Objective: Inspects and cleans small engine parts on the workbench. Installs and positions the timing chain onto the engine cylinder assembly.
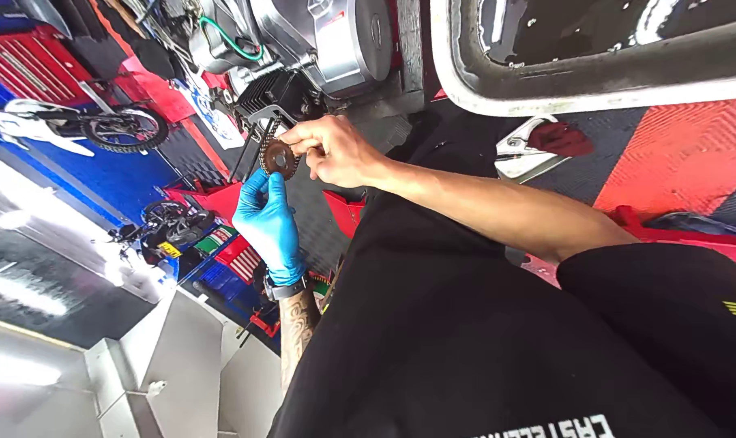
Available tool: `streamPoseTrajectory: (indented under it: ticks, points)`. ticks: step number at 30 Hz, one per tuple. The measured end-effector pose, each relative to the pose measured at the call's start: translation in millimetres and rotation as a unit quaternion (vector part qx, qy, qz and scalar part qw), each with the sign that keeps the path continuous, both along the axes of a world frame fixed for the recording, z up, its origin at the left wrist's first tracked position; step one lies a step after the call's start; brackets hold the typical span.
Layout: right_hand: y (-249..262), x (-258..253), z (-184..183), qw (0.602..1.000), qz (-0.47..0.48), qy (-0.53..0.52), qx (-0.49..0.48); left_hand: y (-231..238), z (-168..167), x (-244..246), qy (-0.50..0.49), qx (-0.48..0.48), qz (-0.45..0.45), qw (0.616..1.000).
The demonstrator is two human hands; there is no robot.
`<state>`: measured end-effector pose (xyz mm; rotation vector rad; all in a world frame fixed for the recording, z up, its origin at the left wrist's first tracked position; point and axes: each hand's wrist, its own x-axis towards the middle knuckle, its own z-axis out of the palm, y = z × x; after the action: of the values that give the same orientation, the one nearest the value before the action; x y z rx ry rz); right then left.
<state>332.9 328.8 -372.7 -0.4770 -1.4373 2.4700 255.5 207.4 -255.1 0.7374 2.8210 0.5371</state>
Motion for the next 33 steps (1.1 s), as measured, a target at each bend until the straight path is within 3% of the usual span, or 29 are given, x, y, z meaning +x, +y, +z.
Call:
streamPoseTrajectory:
  ticks: [3,8,10,15,33]
  points:
    - [-16.7,-6.2,-23.2,0.995,-0.047,0.084,-0.026,0.5,1.1,-1.6,0.014,-0.01,-0.002,1.0]
    - [-14.5,-1.7,-20.1,0.999,-0.031,0.036,0.018,4.2,1.0,-0.8,0.008,-0.005,0.006,1.0]
    - [-8.0,5.5,-11.9,0.999,-0.012,0.029,-0.008,7.5,1.9,-0.2,0.012,-0.017,0.006,1.0]
    - [-31.6,-5.6,-31.0,0.993,-0.095,0.068,-0.021,9.0,4.4,2.4,0.006,-0.034,0.006,0.999]
    - [-15.2,-16.7,-56.3,0.984,-0.055,0.156,-0.061,-18.7,59.6,-13.4,0.108,-0.151,0.047,0.981]
